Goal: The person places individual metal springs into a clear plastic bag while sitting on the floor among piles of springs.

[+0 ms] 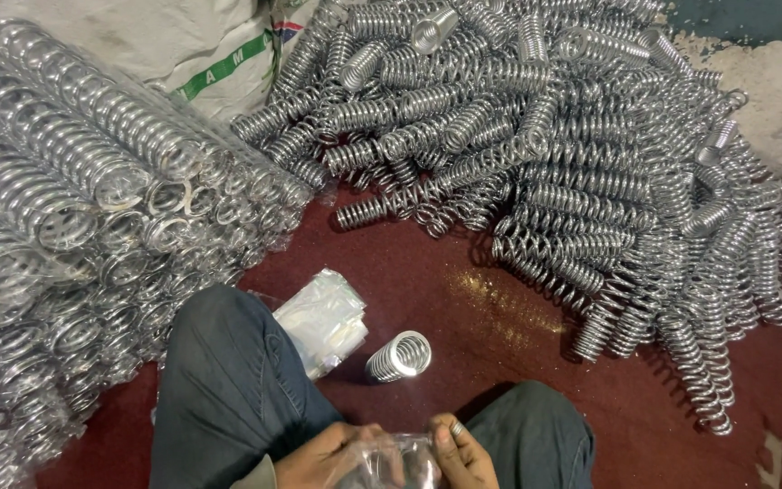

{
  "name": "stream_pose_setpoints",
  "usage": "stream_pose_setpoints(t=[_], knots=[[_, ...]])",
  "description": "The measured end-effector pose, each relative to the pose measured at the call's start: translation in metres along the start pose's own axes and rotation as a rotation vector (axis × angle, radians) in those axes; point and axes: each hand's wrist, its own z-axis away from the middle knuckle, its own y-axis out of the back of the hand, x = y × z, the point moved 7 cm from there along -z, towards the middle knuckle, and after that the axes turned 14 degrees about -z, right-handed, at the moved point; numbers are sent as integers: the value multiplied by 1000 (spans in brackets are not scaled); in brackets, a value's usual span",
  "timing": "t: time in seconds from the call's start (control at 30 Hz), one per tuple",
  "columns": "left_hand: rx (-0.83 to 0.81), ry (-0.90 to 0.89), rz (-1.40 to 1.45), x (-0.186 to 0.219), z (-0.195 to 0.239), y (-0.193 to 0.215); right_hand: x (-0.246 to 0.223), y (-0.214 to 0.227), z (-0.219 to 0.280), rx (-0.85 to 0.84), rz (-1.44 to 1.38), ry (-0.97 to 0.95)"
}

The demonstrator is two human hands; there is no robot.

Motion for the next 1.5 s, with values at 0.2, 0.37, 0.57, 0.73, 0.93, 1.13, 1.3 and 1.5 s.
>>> stream_pose_setpoints(t=[0.2,0.37,0.57,0.73,0.93,1.13,1.3,1.5], knots=[[316,-244,630,7,-9,13,-12,-22,4,-4,435,212],[157,-252,104,58,2,28,-2,-45,3,-285,285,87],[275,-263,256,42,-14,42,-44,-67,3,-275,418,208],[520,-386,-22,75,-18,58,-104,-130,-1,-290,896,451],[523,78,21,59,-62,78,-77,-71,-99,-257,745,253],[542,374,-87,7,-84,93,-24,-31,-134,93,608,2],[547,501,-260,-42,-101,102,-8,-11,-155,74,636,3],[657,534,-435,-75,-121,111,0,-20,-138,199,676,-107]])
